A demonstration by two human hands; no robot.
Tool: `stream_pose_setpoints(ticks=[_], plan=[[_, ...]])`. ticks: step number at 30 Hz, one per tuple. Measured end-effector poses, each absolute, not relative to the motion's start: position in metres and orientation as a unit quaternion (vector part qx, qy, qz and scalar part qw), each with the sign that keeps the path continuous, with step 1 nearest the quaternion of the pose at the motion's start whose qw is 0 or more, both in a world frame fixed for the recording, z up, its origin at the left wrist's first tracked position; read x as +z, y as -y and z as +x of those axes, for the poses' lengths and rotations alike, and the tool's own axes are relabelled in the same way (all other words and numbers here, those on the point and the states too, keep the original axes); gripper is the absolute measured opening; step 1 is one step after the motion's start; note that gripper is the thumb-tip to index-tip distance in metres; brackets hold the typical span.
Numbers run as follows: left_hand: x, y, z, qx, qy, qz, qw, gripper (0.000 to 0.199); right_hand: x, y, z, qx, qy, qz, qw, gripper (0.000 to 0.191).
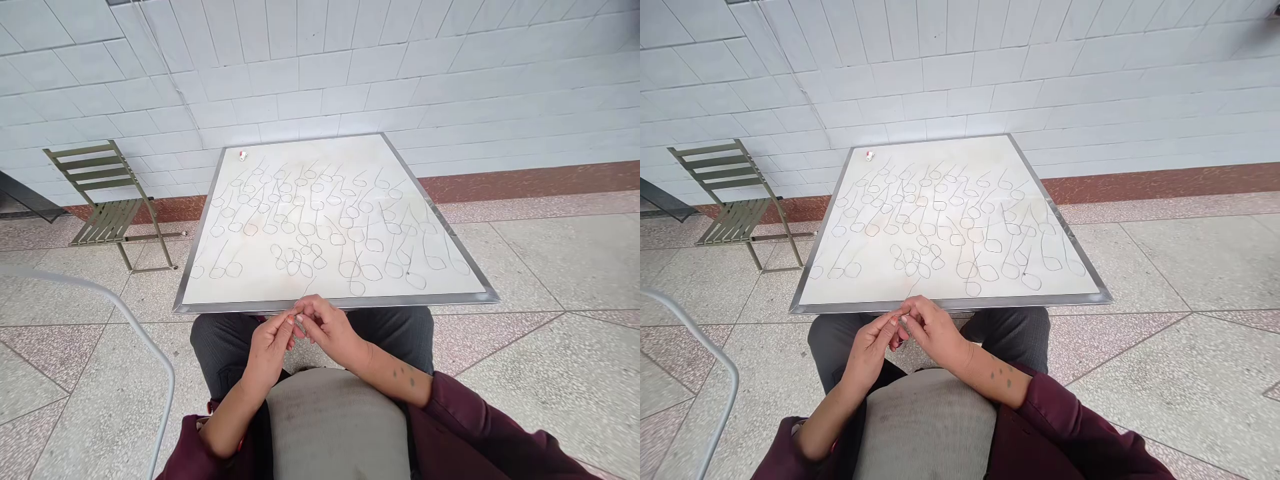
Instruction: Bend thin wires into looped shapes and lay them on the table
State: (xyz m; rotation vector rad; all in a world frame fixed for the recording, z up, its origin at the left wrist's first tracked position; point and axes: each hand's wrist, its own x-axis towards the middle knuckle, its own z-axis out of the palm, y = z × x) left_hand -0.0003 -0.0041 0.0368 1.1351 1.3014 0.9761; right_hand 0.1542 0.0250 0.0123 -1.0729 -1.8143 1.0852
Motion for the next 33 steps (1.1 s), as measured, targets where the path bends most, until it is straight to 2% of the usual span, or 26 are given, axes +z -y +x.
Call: stream_pose_setpoints(ticks=[6, 14, 21, 26, 30, 33], plan=[[0.036, 0.003, 0.001, 0.397, -0.565, 0.482, 0.540, 0.037, 0.012, -0.024, 0.153, 0.436, 0.699, -0.419, 0.381, 0.011], [0.033, -0.003, 0.004, 0.404, -0.562, 0.482, 0.536, 0.034, 0.006, -0.026, 0.152, 0.460, 0.669, -0.416, 0.408, 0.020], [0.034, -0.003, 0.004, 0.400, -0.557, 0.461, 0.564, 0.037, 0.006, -0.031, 0.150, 0.576, 0.602, -0.371, 0.411, 0.017], [0.029, -0.004, 0.003, 0.457, -0.569, 0.413, 0.545, 0.048, 0.004, -0.034, 0.150, 0.616, 0.563, -0.378, 0.401, 0.016], [0.026, -0.005, 0.004, 0.508, -0.581, 0.409, 0.487, 0.042, 0.001, -0.035, 0.150, 0.629, 0.553, -0.375, 0.396, 0.017], [0.023, -0.007, 0.005, 0.521, -0.562, 0.395, 0.506, 0.044, -0.001, -0.035, 0.150, 0.623, 0.562, -0.378, 0.391, 0.017]])
